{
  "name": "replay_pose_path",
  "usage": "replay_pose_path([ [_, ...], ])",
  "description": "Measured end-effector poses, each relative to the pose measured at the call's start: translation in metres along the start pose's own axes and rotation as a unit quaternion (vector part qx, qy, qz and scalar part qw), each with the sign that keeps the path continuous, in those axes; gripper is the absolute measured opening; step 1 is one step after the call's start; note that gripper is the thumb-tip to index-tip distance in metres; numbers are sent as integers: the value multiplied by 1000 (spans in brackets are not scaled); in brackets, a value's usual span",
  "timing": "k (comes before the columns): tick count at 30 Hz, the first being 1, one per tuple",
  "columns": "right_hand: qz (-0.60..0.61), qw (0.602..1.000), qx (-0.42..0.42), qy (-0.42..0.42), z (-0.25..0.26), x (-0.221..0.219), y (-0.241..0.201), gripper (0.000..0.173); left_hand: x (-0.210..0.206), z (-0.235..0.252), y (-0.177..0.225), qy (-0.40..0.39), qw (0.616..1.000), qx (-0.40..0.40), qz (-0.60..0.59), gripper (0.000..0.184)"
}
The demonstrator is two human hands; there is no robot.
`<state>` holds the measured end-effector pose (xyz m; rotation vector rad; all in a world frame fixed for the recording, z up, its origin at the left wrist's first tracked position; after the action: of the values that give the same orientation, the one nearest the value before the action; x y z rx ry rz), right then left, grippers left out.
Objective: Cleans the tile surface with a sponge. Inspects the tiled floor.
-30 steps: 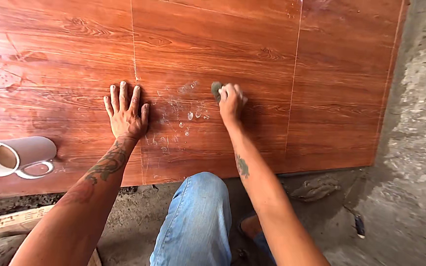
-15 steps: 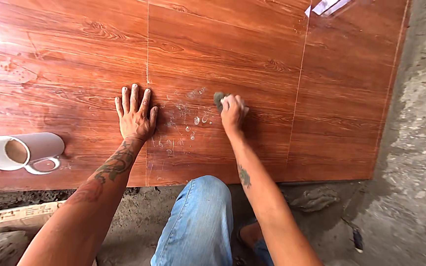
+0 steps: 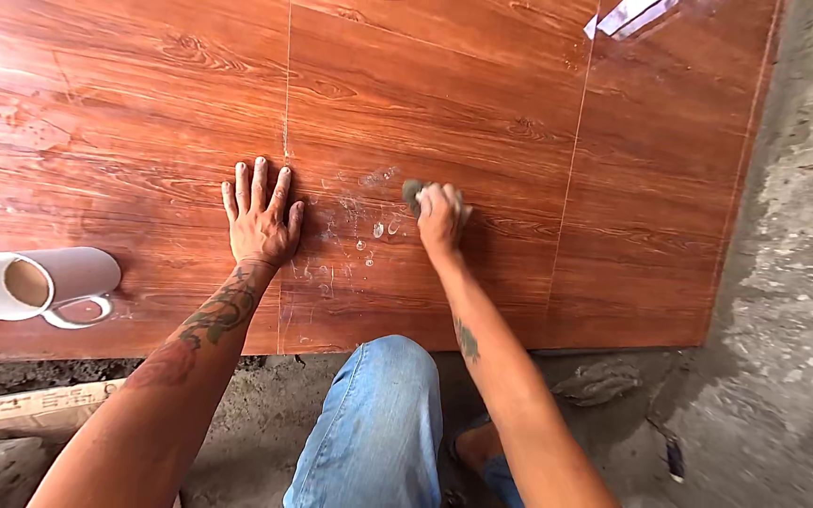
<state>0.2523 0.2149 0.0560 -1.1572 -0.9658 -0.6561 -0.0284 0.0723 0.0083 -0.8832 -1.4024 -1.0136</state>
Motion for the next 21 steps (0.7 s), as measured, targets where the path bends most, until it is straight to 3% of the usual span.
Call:
replay_pose_path([
  [1,4,1000,-20,-15,11,0,-2,22,0,-2,-2,-2,1000,1,1,61],
  [3,6,997,-18,-73,-31,9,-5,22,1,-4,-2,-4,1000,-1,-1,60],
  [4,5,994,7,-107,-82,16,-5,18,0,-4,-1,-7,1000,-2,-3,60],
  [6,10,993,59,-99,-191,26,14,18,-1,-4,-1,-3,1000,-1,-7,61],
  [8,25,991,92,-90,-243,41,20,20,0,-5,0,-5,1000,-1,-8,61],
  [10,16,991,97,-92,-211,37,8,19,1,-3,-1,-8,1000,1,-3,61],
  [15,-9,999,-21,-38,12,0,-4,23,0,-3,2,-6,1000,1,2,60],
  [16,-6,999,-37,-34,37,-2,-7,22,1,-1,0,-3,1000,1,5,60],
  [18,-5,998,-30,-50,10,3,-10,21,0,-5,0,-9,1000,0,5,60],
  [21,7,995,43,-84,-160,23,12,18,-2,-4,0,-8,1000,-2,-8,61],
])
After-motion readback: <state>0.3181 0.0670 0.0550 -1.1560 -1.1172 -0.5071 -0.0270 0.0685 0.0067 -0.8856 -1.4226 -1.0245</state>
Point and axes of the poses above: each hand's wrist, its own z-axis towards the middle knuckle, its own x-axis out of the back of the hand, y = z × x, the point moved 7 cm from there along z, towards the middle knuckle, and after that the axes turned 10 degrees about z, right-handed, at the moved point
